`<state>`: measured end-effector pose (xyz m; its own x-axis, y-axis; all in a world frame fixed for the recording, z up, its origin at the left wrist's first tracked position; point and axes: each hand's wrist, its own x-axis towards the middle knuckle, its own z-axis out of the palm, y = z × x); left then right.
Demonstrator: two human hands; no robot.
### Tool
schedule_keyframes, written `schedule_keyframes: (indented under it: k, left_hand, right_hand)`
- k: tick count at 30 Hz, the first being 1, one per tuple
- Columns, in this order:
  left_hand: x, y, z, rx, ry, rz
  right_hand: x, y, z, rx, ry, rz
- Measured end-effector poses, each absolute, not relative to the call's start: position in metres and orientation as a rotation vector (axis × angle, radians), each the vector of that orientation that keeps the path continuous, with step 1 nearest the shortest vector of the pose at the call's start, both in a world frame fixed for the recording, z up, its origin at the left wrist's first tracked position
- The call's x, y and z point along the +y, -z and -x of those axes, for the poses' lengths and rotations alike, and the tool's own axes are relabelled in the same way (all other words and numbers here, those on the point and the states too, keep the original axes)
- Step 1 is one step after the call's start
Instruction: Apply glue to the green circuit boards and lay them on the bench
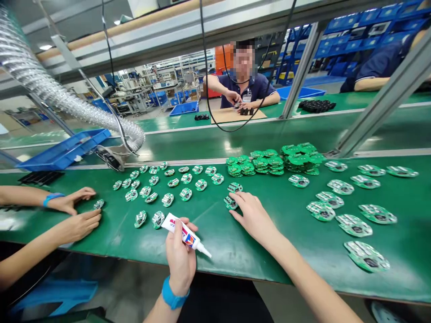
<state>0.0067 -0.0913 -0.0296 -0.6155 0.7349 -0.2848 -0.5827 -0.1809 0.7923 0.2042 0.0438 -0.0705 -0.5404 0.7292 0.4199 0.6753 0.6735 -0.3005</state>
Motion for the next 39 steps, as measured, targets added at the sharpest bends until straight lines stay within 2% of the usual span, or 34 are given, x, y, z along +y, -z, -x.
schedule_keyframes:
  k: [12,23,31,39]
  left_hand:
    - [-0.092,0.030,-0.008,1.193,-1.901,-0.265]
    - [-0.080,0.018,-0.002,1.350,-2.019,-0.377]
    - [-0.076,-0.002,-0.019,1.615,-2.177,-0.858]
    - [-0.085,0.002,-0.031,1.706,-2.174,-1.098]
  right_hand:
    - [0.039,0.060,-0.177,-2.318,0.056,1.342]
    - [-0.039,0.037,-0.175,-2.198,-0.408,1.070]
    - [-0.070,0.011,-0.174,-2.200,-0.194,0.944]
    - [-0.074,0.002,-0.174,-2.209,-0.129,0.925]
